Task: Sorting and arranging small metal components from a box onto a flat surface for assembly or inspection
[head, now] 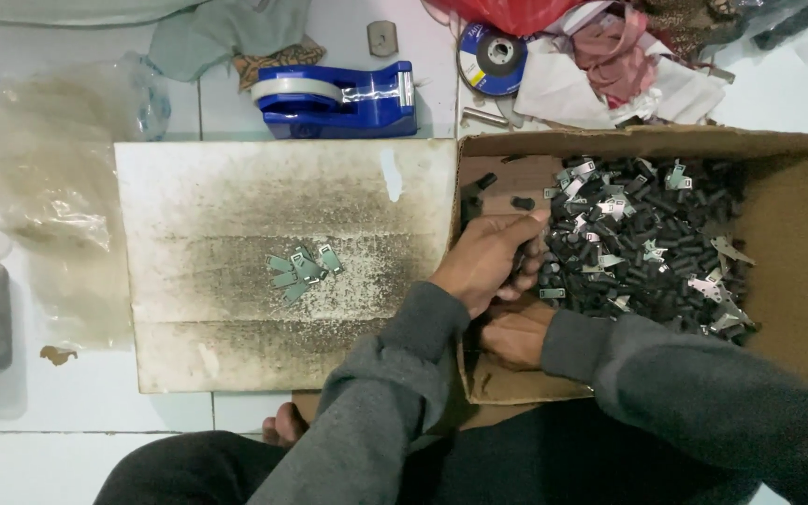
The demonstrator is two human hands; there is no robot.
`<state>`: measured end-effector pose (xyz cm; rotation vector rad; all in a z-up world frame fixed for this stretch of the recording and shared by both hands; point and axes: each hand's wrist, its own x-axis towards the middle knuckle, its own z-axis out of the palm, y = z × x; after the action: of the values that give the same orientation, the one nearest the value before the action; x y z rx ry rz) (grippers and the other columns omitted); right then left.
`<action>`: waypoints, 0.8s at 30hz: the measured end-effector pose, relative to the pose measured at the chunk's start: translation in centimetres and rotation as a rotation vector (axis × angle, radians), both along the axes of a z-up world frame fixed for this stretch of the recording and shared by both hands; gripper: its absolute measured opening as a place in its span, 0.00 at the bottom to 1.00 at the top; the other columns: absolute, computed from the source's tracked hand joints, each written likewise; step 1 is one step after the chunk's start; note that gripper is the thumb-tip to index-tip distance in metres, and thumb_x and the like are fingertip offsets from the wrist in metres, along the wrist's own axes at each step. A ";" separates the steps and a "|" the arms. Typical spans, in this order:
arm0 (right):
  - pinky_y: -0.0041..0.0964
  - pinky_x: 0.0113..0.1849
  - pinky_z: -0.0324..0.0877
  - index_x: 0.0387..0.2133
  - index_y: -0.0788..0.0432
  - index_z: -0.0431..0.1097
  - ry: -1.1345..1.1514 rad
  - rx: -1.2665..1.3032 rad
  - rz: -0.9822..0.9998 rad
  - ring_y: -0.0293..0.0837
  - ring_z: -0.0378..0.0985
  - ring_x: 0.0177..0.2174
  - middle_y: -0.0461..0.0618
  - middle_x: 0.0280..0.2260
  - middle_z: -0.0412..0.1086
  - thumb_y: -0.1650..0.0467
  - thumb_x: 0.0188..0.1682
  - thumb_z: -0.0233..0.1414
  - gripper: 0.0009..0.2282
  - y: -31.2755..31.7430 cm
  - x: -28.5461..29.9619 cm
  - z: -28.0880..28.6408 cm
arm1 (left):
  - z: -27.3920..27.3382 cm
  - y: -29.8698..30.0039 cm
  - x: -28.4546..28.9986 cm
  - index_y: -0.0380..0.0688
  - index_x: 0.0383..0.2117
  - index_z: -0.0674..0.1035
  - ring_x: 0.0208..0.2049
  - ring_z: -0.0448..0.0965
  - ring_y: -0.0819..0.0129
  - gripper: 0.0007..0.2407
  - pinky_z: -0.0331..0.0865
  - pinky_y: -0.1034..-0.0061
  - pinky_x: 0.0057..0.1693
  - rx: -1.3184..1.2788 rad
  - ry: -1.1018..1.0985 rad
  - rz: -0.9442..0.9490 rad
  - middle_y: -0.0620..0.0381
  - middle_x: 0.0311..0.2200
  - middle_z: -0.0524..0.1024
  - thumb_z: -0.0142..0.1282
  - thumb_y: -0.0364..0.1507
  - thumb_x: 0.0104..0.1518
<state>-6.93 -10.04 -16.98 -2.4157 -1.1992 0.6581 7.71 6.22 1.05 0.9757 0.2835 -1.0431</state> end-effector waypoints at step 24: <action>0.72 0.48 0.71 0.37 0.59 0.81 0.211 -0.110 -0.123 0.75 0.74 0.45 0.69 0.35 0.77 0.61 0.49 0.57 0.14 1.1 1.1 0.9 | -0.4 0.5 -0.3 0.42 0.24 0.76 0.21 0.74 0.71 0.17 0.60 0.85 0.23 -0.065 -0.058 0.001 0.54 0.19 0.71 0.51 0.40 0.68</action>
<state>-5.80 -8.97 -16.09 -2.4122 -0.9451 0.9357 7.45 6.68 0.65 0.9459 0.2012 -1.0157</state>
